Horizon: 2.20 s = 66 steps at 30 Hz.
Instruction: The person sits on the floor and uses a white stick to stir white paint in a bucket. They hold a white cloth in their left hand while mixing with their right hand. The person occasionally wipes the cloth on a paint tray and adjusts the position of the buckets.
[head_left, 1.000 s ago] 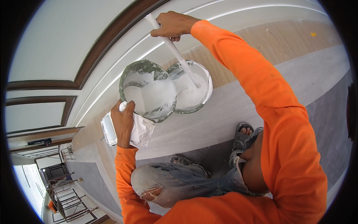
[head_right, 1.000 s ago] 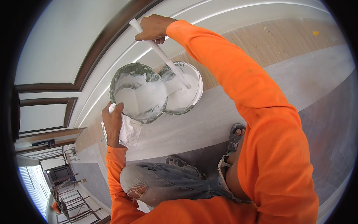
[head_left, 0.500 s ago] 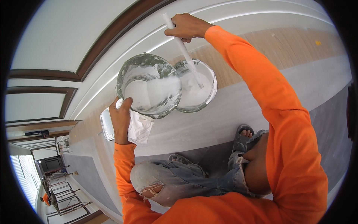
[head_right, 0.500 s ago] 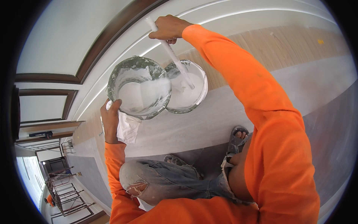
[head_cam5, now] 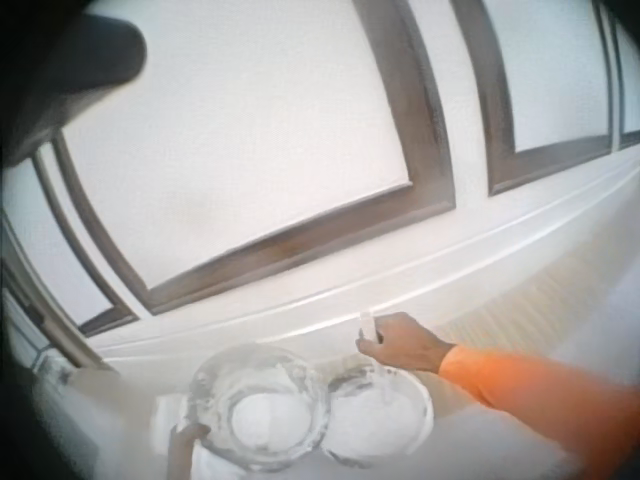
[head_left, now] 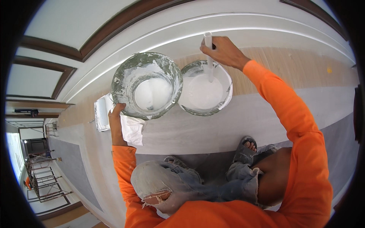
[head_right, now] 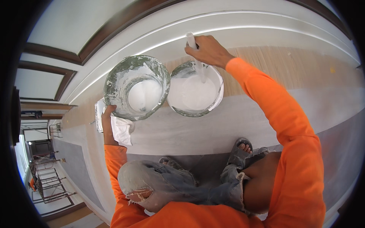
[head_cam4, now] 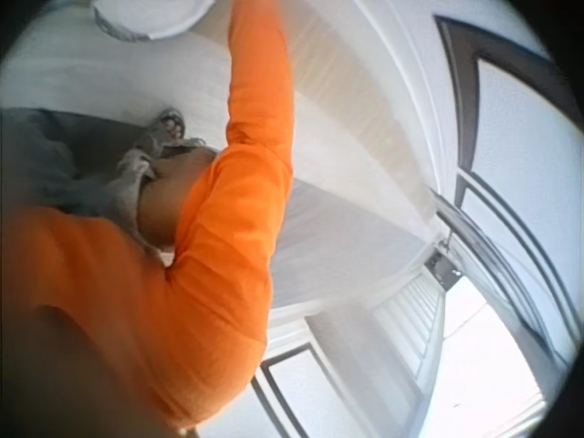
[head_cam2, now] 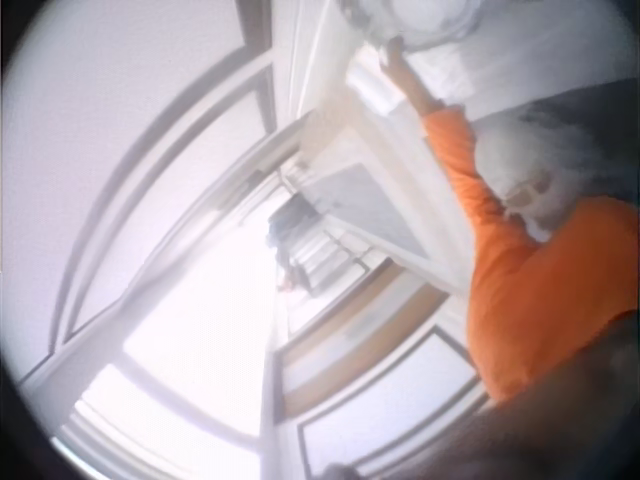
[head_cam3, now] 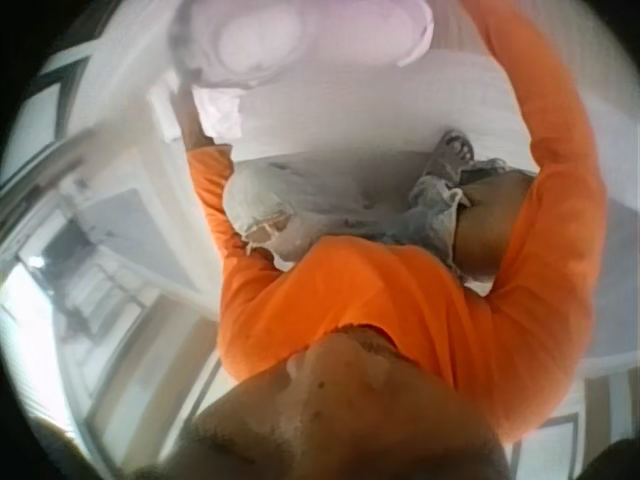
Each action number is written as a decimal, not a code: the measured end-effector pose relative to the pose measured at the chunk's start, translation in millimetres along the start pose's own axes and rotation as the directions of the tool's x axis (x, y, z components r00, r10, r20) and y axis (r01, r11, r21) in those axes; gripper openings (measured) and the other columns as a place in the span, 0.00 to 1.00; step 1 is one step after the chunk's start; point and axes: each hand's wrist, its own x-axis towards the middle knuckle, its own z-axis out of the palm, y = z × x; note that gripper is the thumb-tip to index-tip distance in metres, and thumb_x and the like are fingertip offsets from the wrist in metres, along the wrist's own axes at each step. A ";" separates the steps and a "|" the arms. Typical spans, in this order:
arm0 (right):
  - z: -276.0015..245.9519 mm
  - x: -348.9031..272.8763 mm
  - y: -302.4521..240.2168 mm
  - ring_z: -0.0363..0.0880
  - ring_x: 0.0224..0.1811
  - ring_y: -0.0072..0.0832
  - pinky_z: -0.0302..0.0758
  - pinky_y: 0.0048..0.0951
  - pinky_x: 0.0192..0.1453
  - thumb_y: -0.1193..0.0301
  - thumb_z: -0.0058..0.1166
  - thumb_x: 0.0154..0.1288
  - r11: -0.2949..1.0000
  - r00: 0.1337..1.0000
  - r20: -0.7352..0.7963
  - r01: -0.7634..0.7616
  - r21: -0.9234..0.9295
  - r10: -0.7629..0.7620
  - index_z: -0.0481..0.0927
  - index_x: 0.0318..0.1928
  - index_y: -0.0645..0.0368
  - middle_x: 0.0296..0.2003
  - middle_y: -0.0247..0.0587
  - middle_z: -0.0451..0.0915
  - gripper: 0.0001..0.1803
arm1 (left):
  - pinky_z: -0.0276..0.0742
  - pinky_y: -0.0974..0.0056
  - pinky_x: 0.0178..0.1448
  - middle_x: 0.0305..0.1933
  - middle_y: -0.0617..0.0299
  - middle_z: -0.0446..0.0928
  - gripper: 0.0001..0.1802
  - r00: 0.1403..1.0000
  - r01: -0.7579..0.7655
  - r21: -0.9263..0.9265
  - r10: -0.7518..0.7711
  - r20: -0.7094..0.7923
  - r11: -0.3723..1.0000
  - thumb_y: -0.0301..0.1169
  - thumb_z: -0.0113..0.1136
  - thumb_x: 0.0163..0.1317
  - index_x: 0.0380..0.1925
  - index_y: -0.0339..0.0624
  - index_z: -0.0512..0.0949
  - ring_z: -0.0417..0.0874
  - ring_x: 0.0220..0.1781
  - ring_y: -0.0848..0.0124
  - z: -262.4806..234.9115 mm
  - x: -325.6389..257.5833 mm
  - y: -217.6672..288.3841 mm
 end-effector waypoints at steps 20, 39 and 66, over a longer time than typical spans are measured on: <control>104.8 -30.7 -12.2 0.58 0.19 0.17 0.59 0.27 0.26 0.62 0.51 0.74 0.468 0.942 0.128 -0.269 0.842 0.312 0.64 0.16 0.53 0.14 0.26 0.62 0.26 | 0.83 0.56 0.43 0.42 0.52 0.78 0.21 0.971 0.159 -0.368 -0.212 -0.107 0.916 0.31 0.55 0.56 0.48 0.31 0.73 0.84 0.38 0.58 -72.9 84.7 -114.9; 82.8 -47.4 0.4 0.55 0.16 0.13 0.50 0.23 0.21 0.68 0.50 0.74 0.635 0.899 -0.281 0.005 0.772 0.335 0.64 0.18 0.54 0.14 0.23 0.59 0.23 | 0.79 0.61 0.48 0.41 0.56 0.79 0.19 0.982 0.039 -0.377 -0.105 -0.157 0.926 0.32 0.60 0.55 0.47 0.33 0.76 0.83 0.42 0.63 -47.4 99.4 -156.3; 90.3 -39.4 9.6 0.53 0.13 0.17 0.54 0.26 0.20 0.67 0.48 0.74 0.617 0.851 -0.415 0.145 0.773 0.321 0.58 0.17 0.49 0.12 0.27 0.57 0.25 | 0.73 0.64 0.34 0.26 0.61 0.78 0.24 0.952 0.307 0.517 -0.268 -0.150 0.799 0.52 0.65 0.61 0.29 0.38 0.81 0.76 0.26 0.70 -160.1 111.5 -43.0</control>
